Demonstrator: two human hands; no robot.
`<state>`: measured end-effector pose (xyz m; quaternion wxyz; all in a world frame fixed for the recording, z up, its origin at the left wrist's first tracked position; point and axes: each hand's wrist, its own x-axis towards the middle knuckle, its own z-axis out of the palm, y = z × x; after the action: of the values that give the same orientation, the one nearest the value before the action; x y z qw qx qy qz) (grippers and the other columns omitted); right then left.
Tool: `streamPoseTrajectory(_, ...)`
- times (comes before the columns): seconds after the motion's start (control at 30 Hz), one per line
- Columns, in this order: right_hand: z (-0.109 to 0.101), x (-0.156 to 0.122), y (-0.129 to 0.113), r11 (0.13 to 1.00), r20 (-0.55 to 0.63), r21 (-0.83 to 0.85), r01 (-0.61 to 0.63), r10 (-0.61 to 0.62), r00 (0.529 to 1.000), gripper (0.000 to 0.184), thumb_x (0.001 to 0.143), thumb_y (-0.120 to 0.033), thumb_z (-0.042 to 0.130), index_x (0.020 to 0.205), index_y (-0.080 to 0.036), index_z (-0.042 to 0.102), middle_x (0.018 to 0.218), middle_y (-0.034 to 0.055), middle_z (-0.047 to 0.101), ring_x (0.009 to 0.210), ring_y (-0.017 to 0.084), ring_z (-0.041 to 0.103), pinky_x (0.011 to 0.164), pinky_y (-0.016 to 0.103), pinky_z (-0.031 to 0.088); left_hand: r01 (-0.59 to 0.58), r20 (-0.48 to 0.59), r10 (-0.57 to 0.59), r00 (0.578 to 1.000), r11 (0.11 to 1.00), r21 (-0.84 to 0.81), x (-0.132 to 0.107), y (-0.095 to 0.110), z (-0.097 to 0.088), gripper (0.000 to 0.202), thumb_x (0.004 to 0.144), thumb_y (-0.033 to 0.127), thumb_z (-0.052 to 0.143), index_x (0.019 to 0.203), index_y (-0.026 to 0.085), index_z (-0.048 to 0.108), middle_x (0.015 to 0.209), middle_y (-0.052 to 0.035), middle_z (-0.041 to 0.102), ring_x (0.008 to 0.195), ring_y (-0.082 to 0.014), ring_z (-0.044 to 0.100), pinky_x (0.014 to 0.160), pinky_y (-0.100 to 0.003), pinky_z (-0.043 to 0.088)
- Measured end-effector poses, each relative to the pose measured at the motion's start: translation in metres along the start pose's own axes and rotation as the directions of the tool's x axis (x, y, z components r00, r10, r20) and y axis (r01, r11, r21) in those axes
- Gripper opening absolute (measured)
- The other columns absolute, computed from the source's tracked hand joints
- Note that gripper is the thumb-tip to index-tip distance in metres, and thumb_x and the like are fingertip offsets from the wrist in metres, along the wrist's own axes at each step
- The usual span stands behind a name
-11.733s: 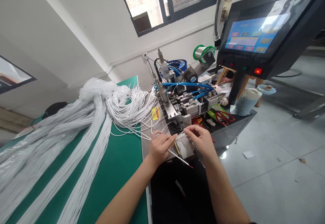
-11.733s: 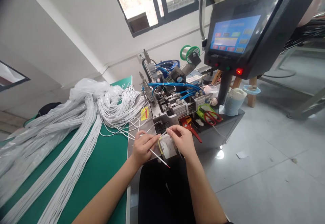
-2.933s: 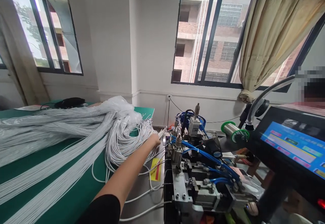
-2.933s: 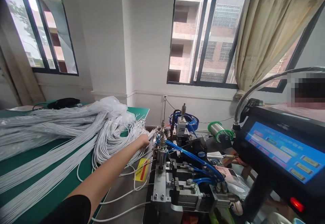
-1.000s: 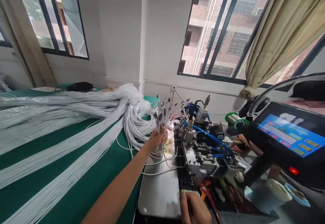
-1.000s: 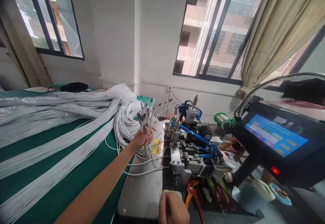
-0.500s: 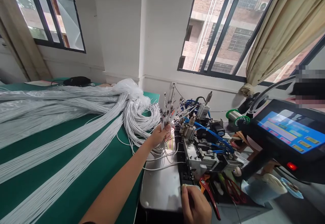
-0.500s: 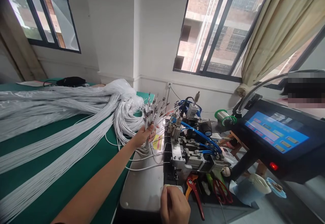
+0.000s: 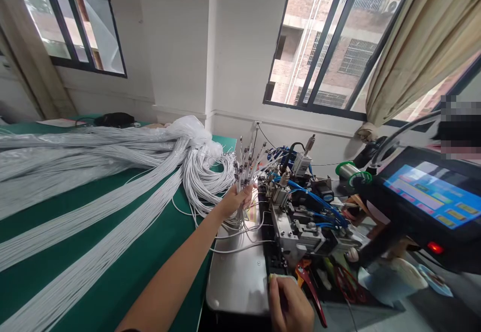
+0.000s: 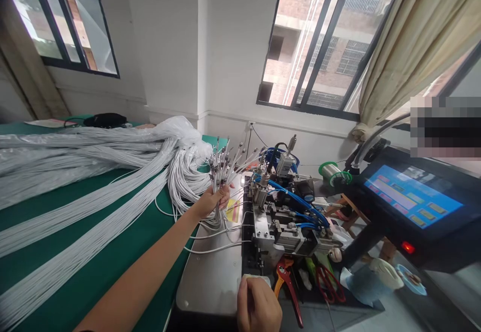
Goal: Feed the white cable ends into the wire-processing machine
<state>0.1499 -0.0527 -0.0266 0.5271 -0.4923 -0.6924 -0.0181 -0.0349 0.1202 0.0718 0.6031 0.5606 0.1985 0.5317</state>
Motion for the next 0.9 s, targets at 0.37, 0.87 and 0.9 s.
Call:
streamPoseTrajectory(0.37,0.0016,-0.0027,0.0039,1.0,-0.002,0.0,0.011,-0.011,1.0,0.024,0.091,-0.024,0.052,0.07,-0.018,0.062,0.06,0.0027,0.058,0.055,0.014,0.054,0.057,0.025,0.041,-0.002,0.032,0.003,0.999,0.999,-0.038,0.0002,0.0038,0.0002,0.048,0.081,0.058,0.064,0.1,0.016,0.052,0.055,0.0092,0.04,0.043,-0.0048,0.037,0.048,-0.021,0.032)
streamPoseTrajectory(0.87,0.0026,-0.0026,0.0056,0.999,-0.027,-0.005,0.045,-0.045,0.999,0.025,0.091,-0.024,0.052,0.069,-0.018,0.062,0.059,0.003,0.057,0.053,0.013,0.053,0.055,0.023,0.042,0.058,0.109,-0.056,0.992,0.998,-0.02,-0.0036,0.0058,0.0004,0.048,0.081,0.057,0.064,0.103,0.016,0.052,0.06,0.0074,0.043,0.05,-0.0072,0.044,0.055,-0.025,0.035)
streamPoseTrajectory(0.9,0.0025,-0.0026,0.0055,0.999,-0.03,-0.005,0.045,-0.046,0.999,0.024,0.091,-0.024,0.052,0.07,-0.018,0.062,0.059,0.0029,0.057,0.052,0.013,0.053,0.055,0.023,0.042,0.063,0.117,-0.06,0.991,0.998,-0.017,-0.0038,0.0059,0.0002,0.048,0.081,0.057,0.064,0.104,0.016,0.053,0.06,0.0072,0.043,0.05,-0.0073,0.044,0.056,-0.025,0.035)
